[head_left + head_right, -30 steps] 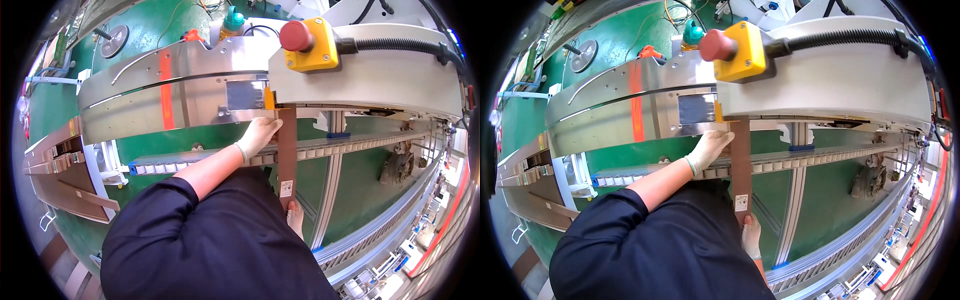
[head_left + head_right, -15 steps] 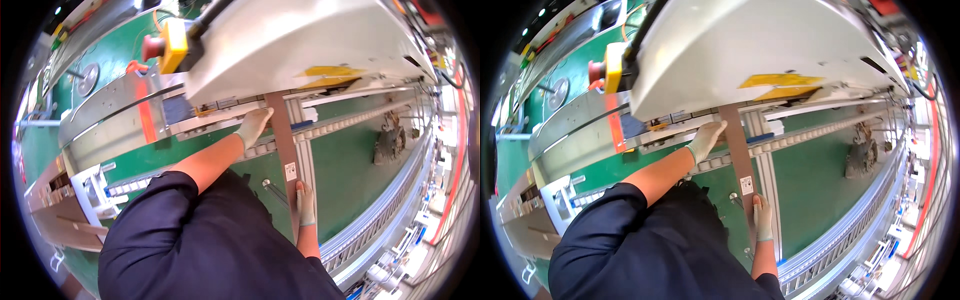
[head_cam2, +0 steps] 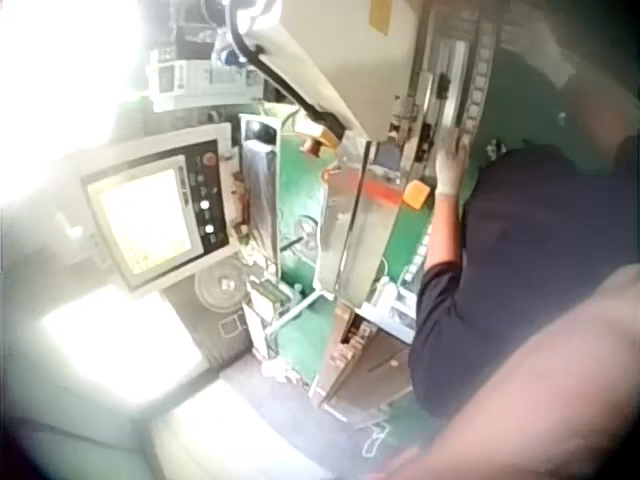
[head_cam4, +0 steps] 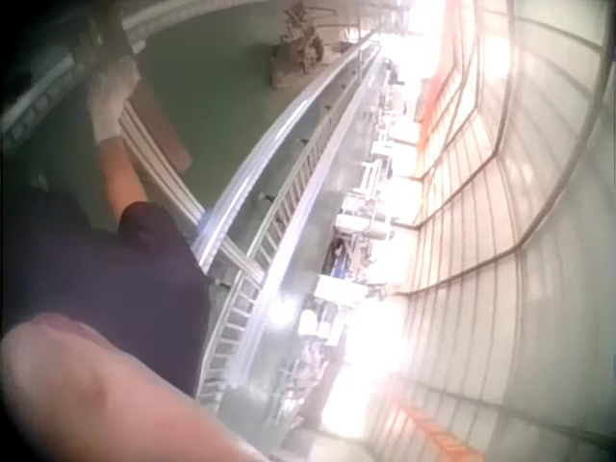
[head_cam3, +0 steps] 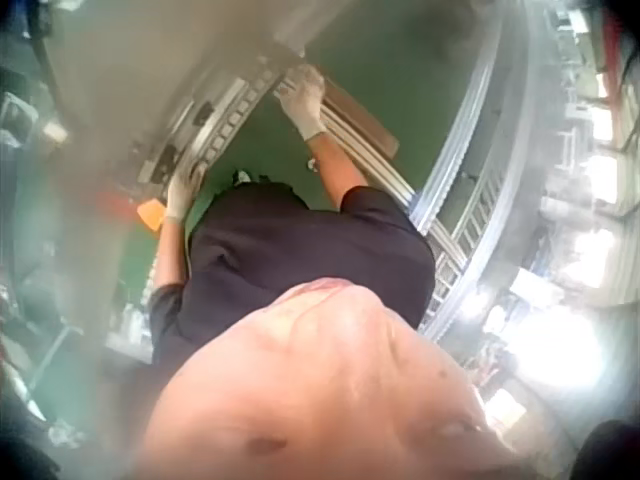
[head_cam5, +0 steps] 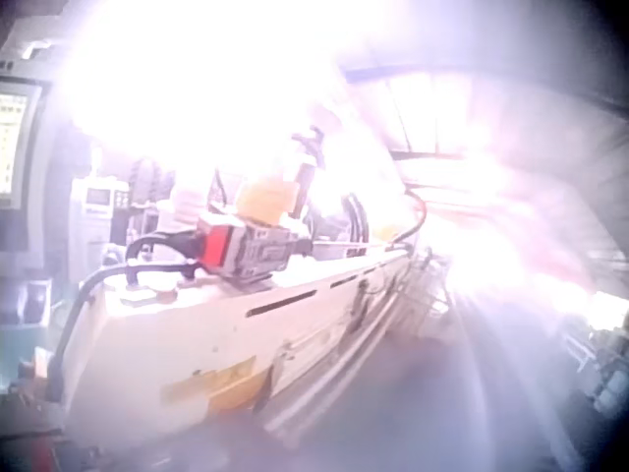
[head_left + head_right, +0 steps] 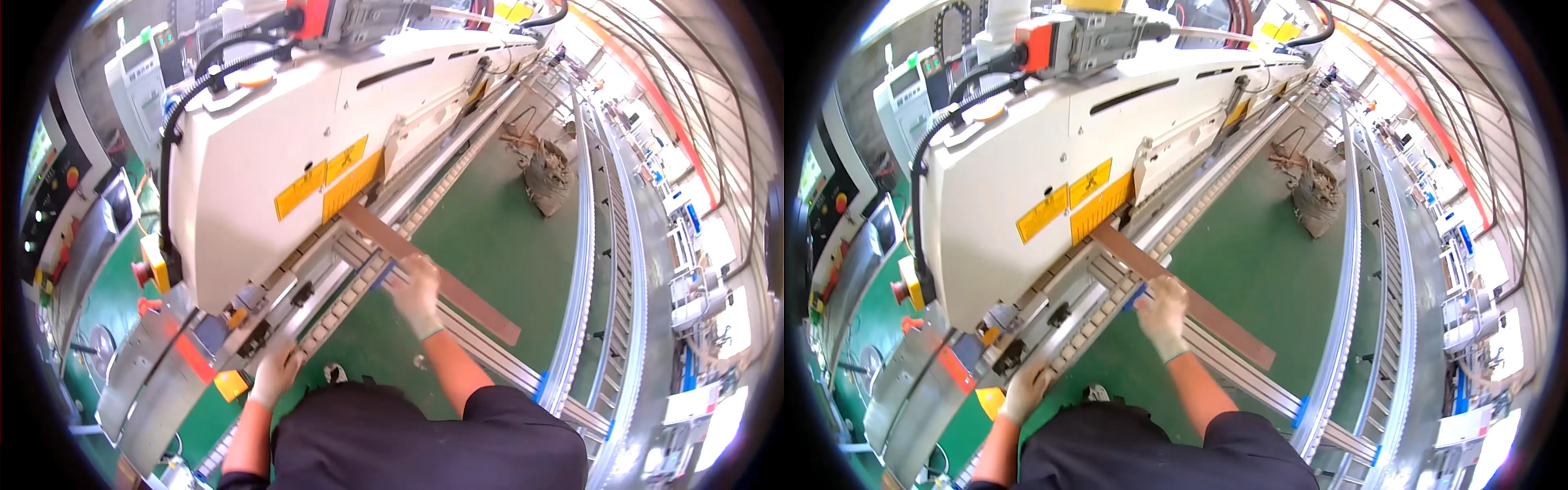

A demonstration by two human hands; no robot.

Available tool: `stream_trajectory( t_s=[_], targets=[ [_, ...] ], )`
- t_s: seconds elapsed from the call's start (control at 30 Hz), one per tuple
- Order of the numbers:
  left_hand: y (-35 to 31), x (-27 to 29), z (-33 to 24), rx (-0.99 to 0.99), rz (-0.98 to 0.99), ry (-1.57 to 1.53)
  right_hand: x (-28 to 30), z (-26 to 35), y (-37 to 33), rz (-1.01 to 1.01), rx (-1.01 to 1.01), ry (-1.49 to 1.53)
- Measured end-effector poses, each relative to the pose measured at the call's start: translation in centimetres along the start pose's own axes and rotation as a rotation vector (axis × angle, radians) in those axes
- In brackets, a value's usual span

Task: The person picks up thin wood panels from a stack and feeds them individually into a large industrial machine.

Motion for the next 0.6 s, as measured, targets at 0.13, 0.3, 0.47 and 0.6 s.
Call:
stream_trajectory(
  t_s=[0.13,0.3,0.47,0.6],
  targets=[
    [-12.4,3.6,5.3,0.245,-0.145,0.287,-7.8,12.4,-7.0,0.464,0.298,0.025],
    [-37.3,11.0,14.2,0.695,-0.696,-0.015,-14.5,28.6,-17.1,0.865,0.84,0.216],
    [-57.7,11.2,16.6,0.955,-1.198,0.044,-16.0,34.7,-20.1,1.145,0.814,0.126],
    [-74.2,4.4,17.6,1.288,-1.451,0.371,-17.6,34.5,-22.7,1.059,0.819,0.069]
  ],
)
Point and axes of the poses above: each hand's wrist, its own y-axis towards the middle knuckle, its own x-axis out of the back of the hand, z = x × y, the point moved 9 cm from there along y, towards the middle knuckle, and after that the axes turned 3 degrees about z, right-handed, at the moved point
